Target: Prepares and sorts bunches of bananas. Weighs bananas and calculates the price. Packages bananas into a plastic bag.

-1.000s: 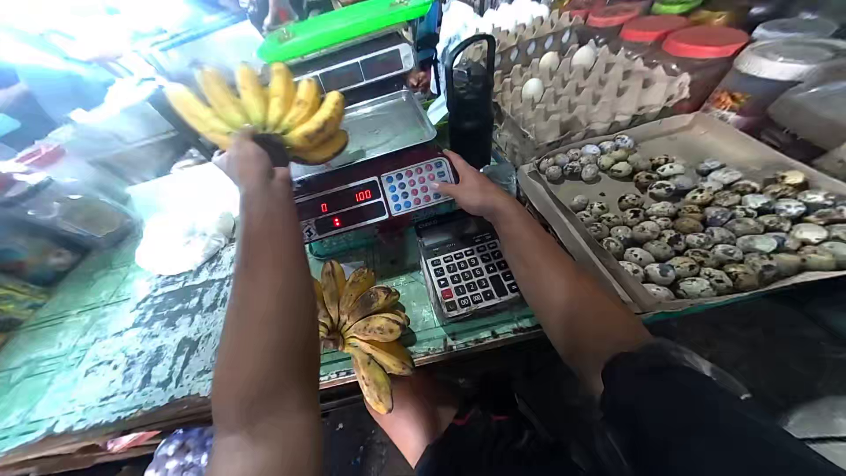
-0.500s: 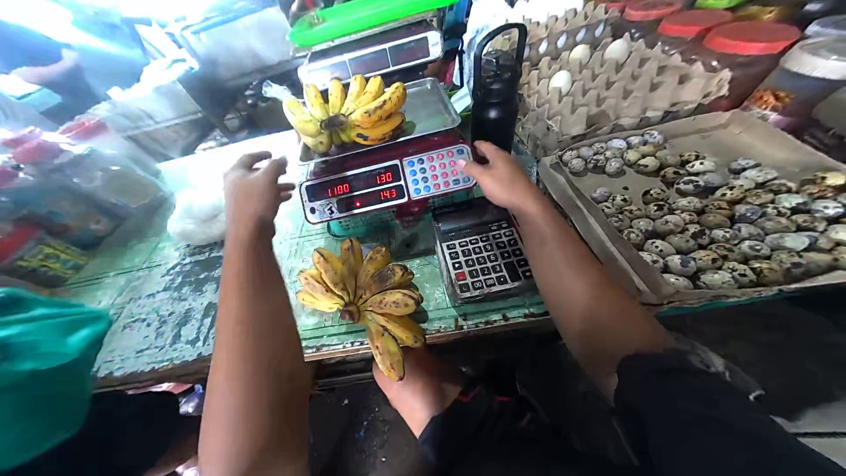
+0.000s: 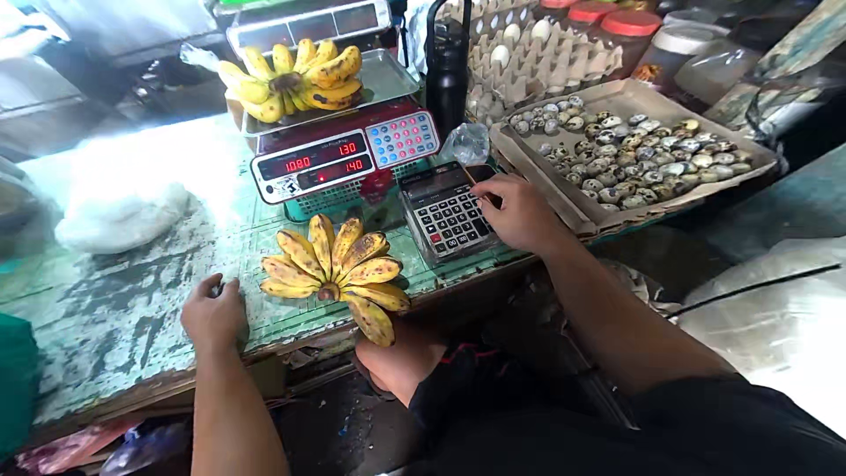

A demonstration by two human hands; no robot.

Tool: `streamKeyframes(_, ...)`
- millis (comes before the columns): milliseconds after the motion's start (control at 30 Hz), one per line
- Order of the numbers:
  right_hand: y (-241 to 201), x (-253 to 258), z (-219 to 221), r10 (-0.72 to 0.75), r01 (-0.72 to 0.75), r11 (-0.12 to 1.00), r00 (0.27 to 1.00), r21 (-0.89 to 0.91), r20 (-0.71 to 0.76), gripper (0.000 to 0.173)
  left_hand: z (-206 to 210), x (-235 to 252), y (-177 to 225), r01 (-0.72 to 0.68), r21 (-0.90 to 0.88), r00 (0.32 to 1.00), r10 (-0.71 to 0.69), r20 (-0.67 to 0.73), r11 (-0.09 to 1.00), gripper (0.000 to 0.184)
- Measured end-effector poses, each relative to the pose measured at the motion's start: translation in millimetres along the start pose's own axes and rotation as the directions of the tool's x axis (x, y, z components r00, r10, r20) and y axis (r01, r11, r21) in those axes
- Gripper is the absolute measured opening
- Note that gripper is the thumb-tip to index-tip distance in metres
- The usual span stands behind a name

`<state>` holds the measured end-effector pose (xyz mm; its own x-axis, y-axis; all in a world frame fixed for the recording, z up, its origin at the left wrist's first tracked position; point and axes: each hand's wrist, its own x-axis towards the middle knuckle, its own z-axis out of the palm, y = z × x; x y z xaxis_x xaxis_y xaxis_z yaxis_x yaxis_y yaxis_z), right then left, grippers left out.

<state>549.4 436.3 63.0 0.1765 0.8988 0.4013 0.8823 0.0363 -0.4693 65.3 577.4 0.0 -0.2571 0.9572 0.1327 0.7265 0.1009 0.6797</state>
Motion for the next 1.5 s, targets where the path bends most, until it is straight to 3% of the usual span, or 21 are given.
streamKeyframes(167,7.0,-19.3,13.9,-0.06,0.061,0.998,0.996,-0.011,0.059,0.024,0.9,1.6,-9.0,-0.006,-0.047,1.0,0.005,-0.02,0.999,0.036)
streamKeyframes(400,0.5,-27.2,39.2,-0.307,0.316,0.947,0.941,-0.047,0.143,0.029,0.1,-1.0,-8.2,0.009,-0.124,0.999,-0.014,-0.035,0.992,0.035)
streamKeyframes(667,-3.8,-19.4,45.0,-0.351,0.37,0.918,0.926,-0.145,0.138,0.028,0.1,2.9,-12.2,0.007,-0.144,0.998,-0.016,-0.065,0.989,0.033)
streamKeyframes(733,-8.6,-17.8,47.0,-0.34,0.36,0.925,0.927,-0.121,0.162,0.034,0.2,3.4,-13.0,0.012,-0.162,0.998,-0.023,-0.065,0.987,0.034)
streamKeyframes(833,-14.8,-20.2,46.3,-0.324,0.34,0.938,0.929,-0.065,0.18,0.057,0.4,2.6,-13.0,0.004,-0.181,0.996,-0.019,-0.084,0.983,0.033)
streamKeyframes(900,-19.0,-25.5,42.8,-0.369,0.375,0.927,0.921,-0.024,0.129,0.052,0.1,1.5,-11.9,0.005,-0.189,0.996,-0.022,-0.09,0.982,0.034)
streamKeyframes(1000,-22.3,-35.0,40.7,-0.386,0.413,0.909,0.884,-0.056,0.265,0.04,0.5,1.4,-12.8,-0.016,-0.203,0.996,-0.003,-0.092,0.979,0.036)
streamKeyframes(1067,-20.0,-39.2,38.8,-0.37,0.393,0.918,0.897,-0.054,0.241,0.038,1.3,1.1,-13.7,-0.022,-0.218,0.995,0.001,-0.098,0.976,0.036)
streamKeyframes(1200,-12.3,-42.5,21.0,-0.28,0.277,0.96,0.958,-0.049,-0.066,0.043,1.4,0.2,-12.5,-0.009,-0.228,0.994,-0.015,-0.104,0.974,0.034)
streamKeyframes(1300,-2.8,-48.2,11.9,-0.188,0.178,0.981,0.969,-0.074,-0.161,0.051,1.0,0.0,-12.2,0.007,-0.235,0.995,-0.031,-0.098,0.972,0.034)
streamKeyframes(1400,8.6,-58.2,19.0,-0.149,0.134,0.983,0.982,-0.126,-0.119,0.053,1.4,-0.3,-12.6,-0.002,-0.236,0.995,-0.023,-0.102,0.972,0.033)
streamKeyframes(1500,9.7,-63.3,23.1,-0.088,0.099,0.973,0.994,-0.207,0.065,0.057,-0.9,-4.0,-7.6,-0.017,-0.234,0.994,-0.008,-0.106,0.972,0.032)
